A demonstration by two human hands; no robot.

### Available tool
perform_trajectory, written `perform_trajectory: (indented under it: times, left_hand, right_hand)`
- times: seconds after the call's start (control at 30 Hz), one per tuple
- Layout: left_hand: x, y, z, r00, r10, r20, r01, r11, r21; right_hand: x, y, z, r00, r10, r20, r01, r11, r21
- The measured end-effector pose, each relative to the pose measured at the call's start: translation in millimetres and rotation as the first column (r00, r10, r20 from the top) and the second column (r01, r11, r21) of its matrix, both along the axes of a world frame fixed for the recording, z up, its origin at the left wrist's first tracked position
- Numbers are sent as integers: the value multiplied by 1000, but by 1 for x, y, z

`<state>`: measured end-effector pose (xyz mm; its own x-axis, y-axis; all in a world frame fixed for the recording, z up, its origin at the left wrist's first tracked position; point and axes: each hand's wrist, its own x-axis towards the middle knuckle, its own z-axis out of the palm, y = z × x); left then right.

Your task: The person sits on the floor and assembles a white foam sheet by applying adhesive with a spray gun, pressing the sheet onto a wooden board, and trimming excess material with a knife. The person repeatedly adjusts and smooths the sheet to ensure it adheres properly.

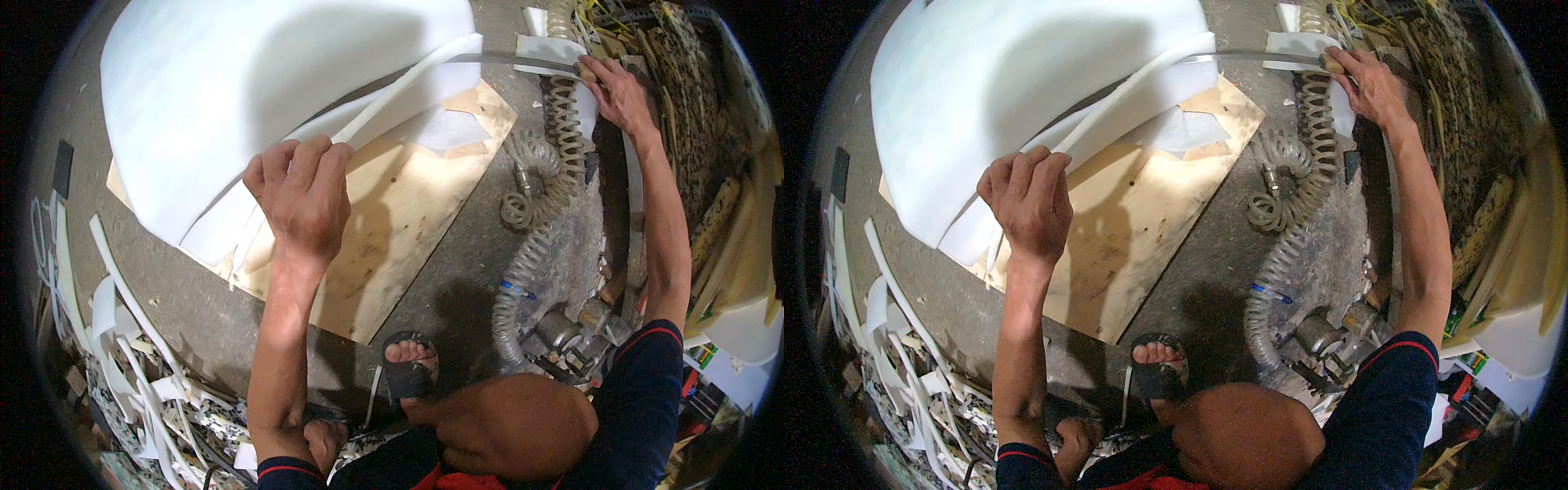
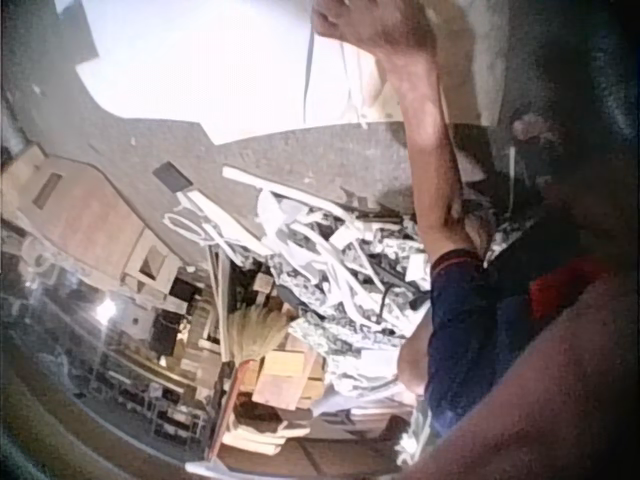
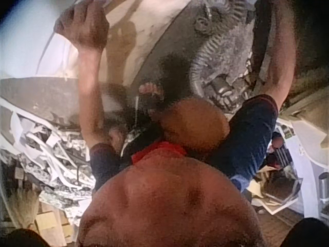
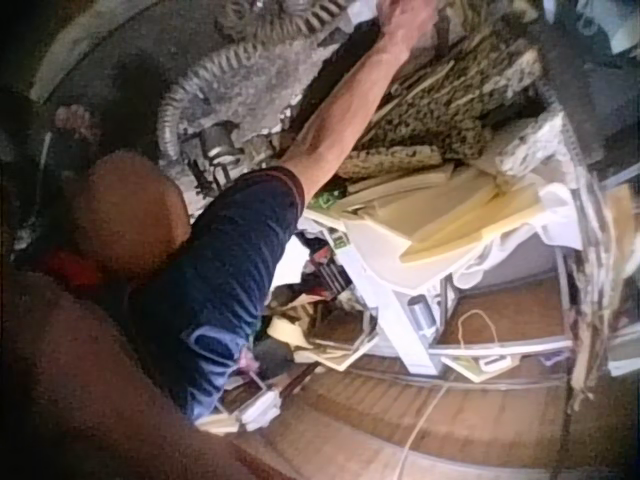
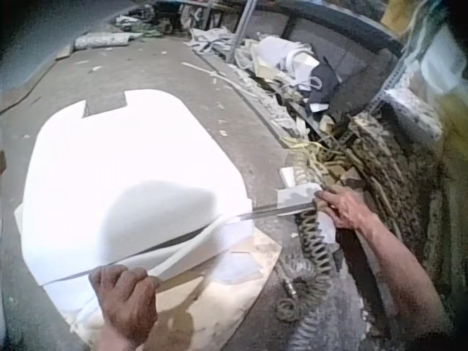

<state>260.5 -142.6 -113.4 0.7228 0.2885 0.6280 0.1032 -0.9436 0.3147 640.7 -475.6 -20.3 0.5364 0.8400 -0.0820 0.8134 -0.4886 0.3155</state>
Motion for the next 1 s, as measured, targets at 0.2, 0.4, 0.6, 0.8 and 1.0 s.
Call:
perform_trajectory:
  times: [0.2,0.4,0.6,0.8,1.0]
  left_hand:
    - [2,3,-2,1000,-8,-10,8,1000,-8]
    - [5,7,0,1000,3,9,-3,1000,-11]
    - [-14,25,25,996,11,85,4,985,-174]
    - [-139,156,91,835,492,244,-418,858,-299]
    - [-250,268,174,440,898,-16,-737,371,565]
  right_hand:
    - [-5,-10,23,991,-30,133,39,997,-62]
    - [3,-34,45,978,-144,151,167,974,-155]
    - [-28,-61,72,906,-333,260,348,937,-14]
    - [-164,-55,40,883,-452,-126,460,780,423]
    - [-379,-13,-70,474,-503,-723,877,347,333]
